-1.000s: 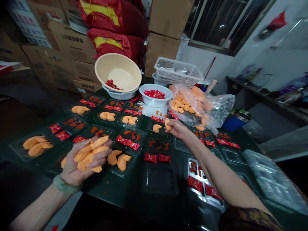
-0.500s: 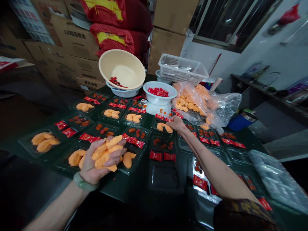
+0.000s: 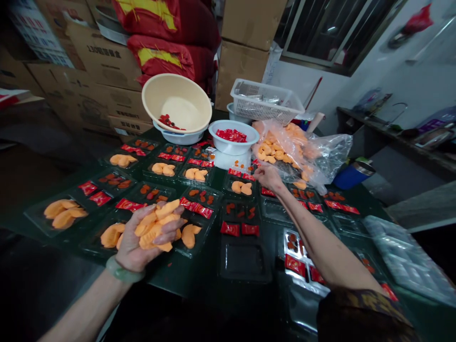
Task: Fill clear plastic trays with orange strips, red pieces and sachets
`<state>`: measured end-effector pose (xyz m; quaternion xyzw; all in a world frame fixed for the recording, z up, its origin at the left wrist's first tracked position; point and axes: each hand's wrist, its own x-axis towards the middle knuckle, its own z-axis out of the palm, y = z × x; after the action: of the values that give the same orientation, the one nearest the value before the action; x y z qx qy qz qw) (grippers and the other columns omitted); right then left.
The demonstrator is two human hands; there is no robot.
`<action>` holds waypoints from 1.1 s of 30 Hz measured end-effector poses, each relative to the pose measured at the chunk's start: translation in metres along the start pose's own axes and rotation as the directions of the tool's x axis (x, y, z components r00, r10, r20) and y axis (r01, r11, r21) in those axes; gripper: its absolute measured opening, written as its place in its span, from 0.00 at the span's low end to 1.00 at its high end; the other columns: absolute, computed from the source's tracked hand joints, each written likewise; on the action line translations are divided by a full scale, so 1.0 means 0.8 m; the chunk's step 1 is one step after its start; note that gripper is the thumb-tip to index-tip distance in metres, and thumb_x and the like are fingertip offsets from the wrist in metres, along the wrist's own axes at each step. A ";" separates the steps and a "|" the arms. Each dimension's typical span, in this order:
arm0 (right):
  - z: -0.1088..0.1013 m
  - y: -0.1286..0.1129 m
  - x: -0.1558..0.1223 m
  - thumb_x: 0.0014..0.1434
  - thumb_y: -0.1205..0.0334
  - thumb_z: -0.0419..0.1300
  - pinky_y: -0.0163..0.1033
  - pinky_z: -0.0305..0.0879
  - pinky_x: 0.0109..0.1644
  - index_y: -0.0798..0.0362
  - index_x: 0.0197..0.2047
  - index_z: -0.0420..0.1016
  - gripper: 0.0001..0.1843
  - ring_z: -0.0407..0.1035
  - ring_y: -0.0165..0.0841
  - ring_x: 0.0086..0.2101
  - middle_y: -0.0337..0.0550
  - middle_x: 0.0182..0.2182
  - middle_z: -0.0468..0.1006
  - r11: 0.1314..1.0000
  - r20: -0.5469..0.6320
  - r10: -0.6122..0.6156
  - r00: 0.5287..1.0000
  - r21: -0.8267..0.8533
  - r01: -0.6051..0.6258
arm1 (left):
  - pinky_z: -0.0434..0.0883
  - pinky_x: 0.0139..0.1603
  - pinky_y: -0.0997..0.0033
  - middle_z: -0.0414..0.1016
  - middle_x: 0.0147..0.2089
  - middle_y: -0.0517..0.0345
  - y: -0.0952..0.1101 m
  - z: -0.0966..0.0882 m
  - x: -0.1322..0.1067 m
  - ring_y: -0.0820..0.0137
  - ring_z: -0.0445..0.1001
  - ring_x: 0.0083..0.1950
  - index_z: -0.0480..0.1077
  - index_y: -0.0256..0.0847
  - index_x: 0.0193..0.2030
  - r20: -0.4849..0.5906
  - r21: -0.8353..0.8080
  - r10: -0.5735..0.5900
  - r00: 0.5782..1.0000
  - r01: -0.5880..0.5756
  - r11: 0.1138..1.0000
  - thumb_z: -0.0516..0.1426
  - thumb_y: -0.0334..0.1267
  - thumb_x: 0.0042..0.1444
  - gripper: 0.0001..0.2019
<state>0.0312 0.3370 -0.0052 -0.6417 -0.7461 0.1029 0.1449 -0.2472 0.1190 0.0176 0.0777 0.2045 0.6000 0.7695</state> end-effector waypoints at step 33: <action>-0.023 -0.043 -0.216 0.59 0.57 0.49 0.32 0.55 0.29 0.54 0.24 0.70 0.16 0.64 0.29 0.26 0.40 0.23 0.71 0.930 0.536 -0.365 0.761 0.173 0.324 | 0.56 0.16 0.80 0.73 0.35 0.49 -0.031 -0.001 -0.027 0.74 0.65 0.21 0.65 0.39 0.39 -0.095 0.262 -0.029 0.995 0.053 0.964 0.54 0.31 0.46 0.11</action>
<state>0.0288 0.1601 0.0093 -0.4294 -0.8564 0.2837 -0.0409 -0.2298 0.0917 0.0123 0.1481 0.3187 0.5541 0.7547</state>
